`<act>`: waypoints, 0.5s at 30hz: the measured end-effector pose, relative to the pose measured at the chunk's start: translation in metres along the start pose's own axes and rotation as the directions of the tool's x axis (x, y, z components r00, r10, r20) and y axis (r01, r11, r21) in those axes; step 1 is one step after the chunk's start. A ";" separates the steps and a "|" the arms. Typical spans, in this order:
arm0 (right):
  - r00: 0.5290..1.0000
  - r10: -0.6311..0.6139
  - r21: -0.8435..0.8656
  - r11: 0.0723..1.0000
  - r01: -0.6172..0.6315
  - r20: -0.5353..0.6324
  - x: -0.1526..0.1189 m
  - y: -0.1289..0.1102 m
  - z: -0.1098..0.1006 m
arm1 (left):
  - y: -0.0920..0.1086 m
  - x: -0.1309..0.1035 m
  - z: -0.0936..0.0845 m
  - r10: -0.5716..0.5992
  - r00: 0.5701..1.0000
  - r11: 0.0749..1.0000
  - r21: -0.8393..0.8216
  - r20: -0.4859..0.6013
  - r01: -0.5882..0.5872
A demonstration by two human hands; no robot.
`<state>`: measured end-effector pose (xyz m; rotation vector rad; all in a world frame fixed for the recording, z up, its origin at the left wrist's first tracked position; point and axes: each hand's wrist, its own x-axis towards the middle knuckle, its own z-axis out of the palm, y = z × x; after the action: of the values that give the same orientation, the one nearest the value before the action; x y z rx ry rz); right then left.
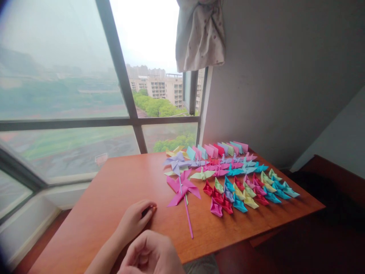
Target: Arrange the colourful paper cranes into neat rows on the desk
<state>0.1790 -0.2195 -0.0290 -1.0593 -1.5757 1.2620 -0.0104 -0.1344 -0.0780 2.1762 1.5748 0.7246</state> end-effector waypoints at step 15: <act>0.916 -0.327 -0.861 0.508 -0.035 -0.230 0.054 0.098 -0.073 | 0.052 0.081 0.023 -0.212 0.977 0.974 0.084 0.031 0.208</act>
<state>0.2430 -0.1347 -0.1099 -1.5898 -1.9500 0.0147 0.0628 -0.0737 -0.0514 2.0234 1.8073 0.5578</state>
